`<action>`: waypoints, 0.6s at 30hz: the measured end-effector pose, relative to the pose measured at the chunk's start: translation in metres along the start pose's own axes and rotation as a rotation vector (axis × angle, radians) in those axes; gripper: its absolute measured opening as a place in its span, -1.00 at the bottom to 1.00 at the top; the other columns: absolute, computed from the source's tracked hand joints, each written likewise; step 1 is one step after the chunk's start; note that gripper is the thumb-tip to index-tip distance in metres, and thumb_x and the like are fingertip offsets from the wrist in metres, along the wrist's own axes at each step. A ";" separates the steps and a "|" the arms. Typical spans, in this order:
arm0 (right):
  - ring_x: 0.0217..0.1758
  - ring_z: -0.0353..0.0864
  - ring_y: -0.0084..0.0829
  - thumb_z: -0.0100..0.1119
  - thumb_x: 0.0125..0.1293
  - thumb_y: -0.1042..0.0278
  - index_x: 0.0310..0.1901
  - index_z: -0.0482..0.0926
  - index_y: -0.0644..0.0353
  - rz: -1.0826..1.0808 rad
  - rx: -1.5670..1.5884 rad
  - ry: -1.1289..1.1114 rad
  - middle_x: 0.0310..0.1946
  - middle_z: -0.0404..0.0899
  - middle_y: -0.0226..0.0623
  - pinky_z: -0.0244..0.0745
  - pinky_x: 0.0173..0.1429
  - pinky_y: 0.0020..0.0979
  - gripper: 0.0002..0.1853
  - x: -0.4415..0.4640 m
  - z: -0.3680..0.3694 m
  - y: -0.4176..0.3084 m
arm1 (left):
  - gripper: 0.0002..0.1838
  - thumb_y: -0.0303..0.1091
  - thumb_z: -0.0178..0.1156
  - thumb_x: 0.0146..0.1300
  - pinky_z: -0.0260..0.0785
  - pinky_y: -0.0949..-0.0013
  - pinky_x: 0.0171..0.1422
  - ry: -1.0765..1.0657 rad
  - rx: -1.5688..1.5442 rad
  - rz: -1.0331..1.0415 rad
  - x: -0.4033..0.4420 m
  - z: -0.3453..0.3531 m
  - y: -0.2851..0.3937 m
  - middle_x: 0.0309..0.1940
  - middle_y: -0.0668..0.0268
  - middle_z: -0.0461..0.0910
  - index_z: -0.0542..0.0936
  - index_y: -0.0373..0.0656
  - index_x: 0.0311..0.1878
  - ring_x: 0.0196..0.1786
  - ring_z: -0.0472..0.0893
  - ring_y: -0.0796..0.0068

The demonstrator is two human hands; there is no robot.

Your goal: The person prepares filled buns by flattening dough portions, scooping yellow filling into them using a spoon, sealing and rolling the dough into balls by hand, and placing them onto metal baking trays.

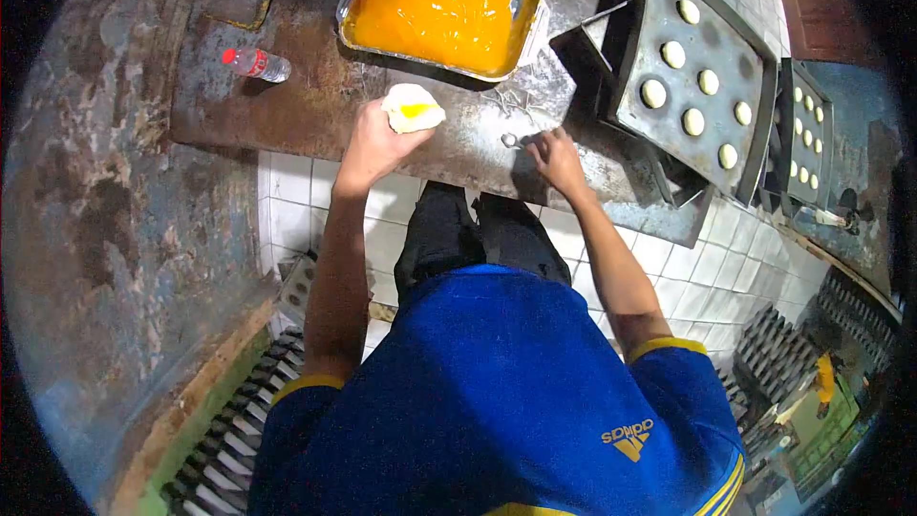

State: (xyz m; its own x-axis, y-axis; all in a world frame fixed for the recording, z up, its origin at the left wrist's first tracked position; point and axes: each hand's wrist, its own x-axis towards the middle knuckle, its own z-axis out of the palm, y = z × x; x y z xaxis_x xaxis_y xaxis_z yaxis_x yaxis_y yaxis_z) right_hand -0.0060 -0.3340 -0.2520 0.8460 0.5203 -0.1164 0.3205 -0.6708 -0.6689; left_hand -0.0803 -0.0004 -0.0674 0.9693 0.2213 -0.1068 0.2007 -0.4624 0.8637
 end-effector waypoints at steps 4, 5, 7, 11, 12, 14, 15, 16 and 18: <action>0.40 0.57 -0.06 0.63 0.18 -0.10 0.41 0.56 0.13 -0.250 0.492 -0.234 0.32 0.54 -0.05 0.50 0.48 -0.13 -0.17 0.022 -0.111 -0.137 | -0.62 -0.23 0.57 0.17 0.63 0.22 0.05 -0.216 0.040 0.011 -0.016 0.018 0.028 -0.18 0.13 0.84 0.77 -0.29 -0.04 -0.13 0.83 0.33; 0.40 0.56 -0.12 0.68 0.12 -0.10 0.42 0.54 0.09 -0.447 0.520 -0.174 0.32 0.54 -0.09 0.52 0.46 -0.15 -0.12 0.023 -0.121 -0.157 | -0.61 -0.22 0.57 0.17 0.62 0.22 0.05 -0.305 0.018 0.001 -0.018 0.021 0.042 -0.19 0.14 0.83 0.76 -0.28 -0.03 -0.15 0.81 0.35; 0.27 0.63 -0.21 0.70 0.10 0.00 0.35 0.61 0.12 -0.519 0.518 -0.242 0.25 0.60 -0.14 0.58 0.35 -0.19 -0.21 0.019 -0.150 -0.188 | -0.59 -0.20 0.57 0.18 0.59 0.23 0.03 -0.457 -0.016 0.009 -0.022 0.026 0.066 -0.21 0.21 0.81 0.74 -0.23 0.01 -0.18 0.75 0.40; -0.01 0.73 -0.39 0.64 0.22 0.24 0.12 0.75 0.20 -0.503 0.470 -0.224 0.02 0.74 -0.27 0.63 0.14 -0.32 -0.54 0.012 -0.172 -0.193 | -0.54 -0.18 0.57 0.23 0.56 0.31 0.05 -0.629 0.020 0.032 -0.024 0.024 0.103 -0.18 0.30 0.77 0.71 -0.23 0.09 -0.16 0.68 0.55; -0.01 0.73 -0.39 0.64 0.22 0.24 0.12 0.75 0.20 -0.508 0.460 -0.216 0.02 0.74 -0.27 0.63 0.14 -0.32 -0.54 0.009 -0.172 -0.192 | -0.54 -0.18 0.57 0.23 0.56 0.31 0.05 -0.626 0.021 0.045 -0.027 0.024 0.105 -0.18 0.30 0.77 0.71 -0.23 0.09 -0.16 0.68 0.55; -0.16 0.75 -0.47 0.56 0.30 0.23 0.04 0.78 0.20 -0.315 0.680 -0.184 -0.22 0.78 -0.28 0.64 0.02 -0.35 -0.65 0.002 -0.170 -0.190 | -0.45 -0.14 0.58 0.26 0.55 0.35 0.03 -0.531 -0.169 0.079 -0.031 0.022 0.108 -0.11 0.35 0.73 0.65 -0.24 0.19 -0.11 0.65 0.56; -0.18 0.75 -0.53 0.46 0.42 0.27 0.05 0.76 0.26 -0.349 0.643 -0.106 -0.20 0.81 -0.28 0.68 -0.02 -0.37 -0.71 -0.002 -0.177 -0.197 | -0.44 -0.16 0.54 0.34 0.54 0.39 0.02 -0.536 -0.254 0.007 -0.033 0.016 0.110 -0.04 0.39 0.70 0.60 -0.26 0.27 -0.05 0.65 0.56; -0.18 0.75 -0.53 0.46 0.42 0.27 0.05 0.76 0.26 -0.356 0.636 -0.091 -0.20 0.81 -0.28 0.68 -0.02 -0.37 -0.71 -0.006 -0.178 -0.203 | -0.44 -0.16 0.54 0.34 0.54 0.39 0.02 -0.540 -0.249 0.025 -0.037 0.015 0.110 -0.04 0.39 0.70 0.60 -0.26 0.27 -0.05 0.65 0.56; -0.19 0.76 -0.54 0.37 0.51 0.28 0.07 0.74 0.32 -0.162 0.905 -0.119 -0.18 0.80 -0.29 0.73 -0.05 -0.40 -0.72 -0.012 -0.178 -0.215 | -0.50 -0.21 0.46 0.42 0.54 0.41 0.04 -0.421 -0.699 -0.157 -0.043 0.020 0.105 -0.04 0.39 0.69 0.59 -0.26 0.29 -0.03 0.66 0.57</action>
State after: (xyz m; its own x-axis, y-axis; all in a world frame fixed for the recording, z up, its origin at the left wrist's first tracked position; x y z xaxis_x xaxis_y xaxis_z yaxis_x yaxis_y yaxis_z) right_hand -0.0096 -0.2903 0.0242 0.7546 0.6561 -0.0125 -0.0660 0.0570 -0.9962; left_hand -0.0978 -0.0754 0.0184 0.9372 -0.1656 -0.3070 0.3384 0.2183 0.9153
